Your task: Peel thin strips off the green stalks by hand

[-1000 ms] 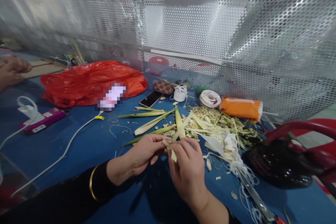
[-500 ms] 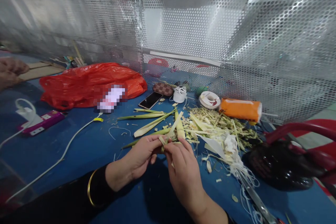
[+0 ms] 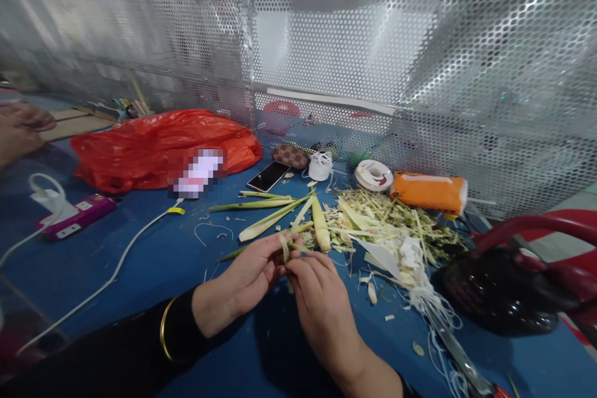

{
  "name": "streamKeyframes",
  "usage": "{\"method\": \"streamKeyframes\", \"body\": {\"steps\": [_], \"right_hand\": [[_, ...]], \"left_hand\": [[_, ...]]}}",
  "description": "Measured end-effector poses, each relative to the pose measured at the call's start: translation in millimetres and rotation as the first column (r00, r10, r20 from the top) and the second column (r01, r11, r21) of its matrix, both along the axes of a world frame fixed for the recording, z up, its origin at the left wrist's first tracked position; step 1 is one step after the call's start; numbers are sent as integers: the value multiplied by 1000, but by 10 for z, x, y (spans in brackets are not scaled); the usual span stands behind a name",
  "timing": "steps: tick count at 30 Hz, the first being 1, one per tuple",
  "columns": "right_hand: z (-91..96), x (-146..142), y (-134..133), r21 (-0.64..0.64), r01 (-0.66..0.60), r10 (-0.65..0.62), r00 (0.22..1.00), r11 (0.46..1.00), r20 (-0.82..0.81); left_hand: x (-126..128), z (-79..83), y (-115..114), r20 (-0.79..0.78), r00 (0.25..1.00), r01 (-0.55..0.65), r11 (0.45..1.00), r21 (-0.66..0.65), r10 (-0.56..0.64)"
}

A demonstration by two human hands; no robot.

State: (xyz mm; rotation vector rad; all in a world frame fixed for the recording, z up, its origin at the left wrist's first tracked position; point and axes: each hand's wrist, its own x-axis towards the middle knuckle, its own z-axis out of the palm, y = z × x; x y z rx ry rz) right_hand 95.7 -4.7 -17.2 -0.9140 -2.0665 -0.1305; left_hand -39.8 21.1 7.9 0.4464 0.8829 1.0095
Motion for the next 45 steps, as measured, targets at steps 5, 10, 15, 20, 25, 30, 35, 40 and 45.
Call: {"method": "streamKeyframes", "body": {"steps": [5, 10, 15, 20, 25, 30, 35, 40, 45], "right_hand": [[51, 3, -18, -29, 8, -7, 1000, 1000, 7], [138, 39, -51, -67, 41, -45, 998, 997, -54], [232, 126, -45, -280, 73, -140, 964, 957, -226], [273, 182, 39, -589, -21, -279, 868, 808, -412], [251, 171, 109, -699, -155, -367, 760, 698, -536], [185, 176, 128, -666, -186, -341, 742, 723, -577], [112, 181, 108, -498, 90, -328, 849, 862, -415], [155, 198, 80, -75, 191, -199, 972, 979, -121], [218, 194, 54, -59, 0, -3, 999, 998, -38]], "left_hand": [[0, 22, -21, -82, 996, -23, 996, 86, 30], [8, 16, -23, -192, 980, -29, 987, 158, 60], [6, 18, -48, -235, 971, 79, 981, 179, -35], [-7, 62, -70, -224, 971, 124, 976, 177, -82], [-18, 83, -63, -206, 969, 161, 978, 129, -133], [-27, 90, -61, -195, 968, 174, 981, 80, -156], [-22, 89, -61, -215, 961, 195, 978, 75, -176], [-20, 80, -67, -201, 960, 215, 972, 90, -194], [-34, 48, -65, -183, 966, 211, 965, 155, -182]]}}
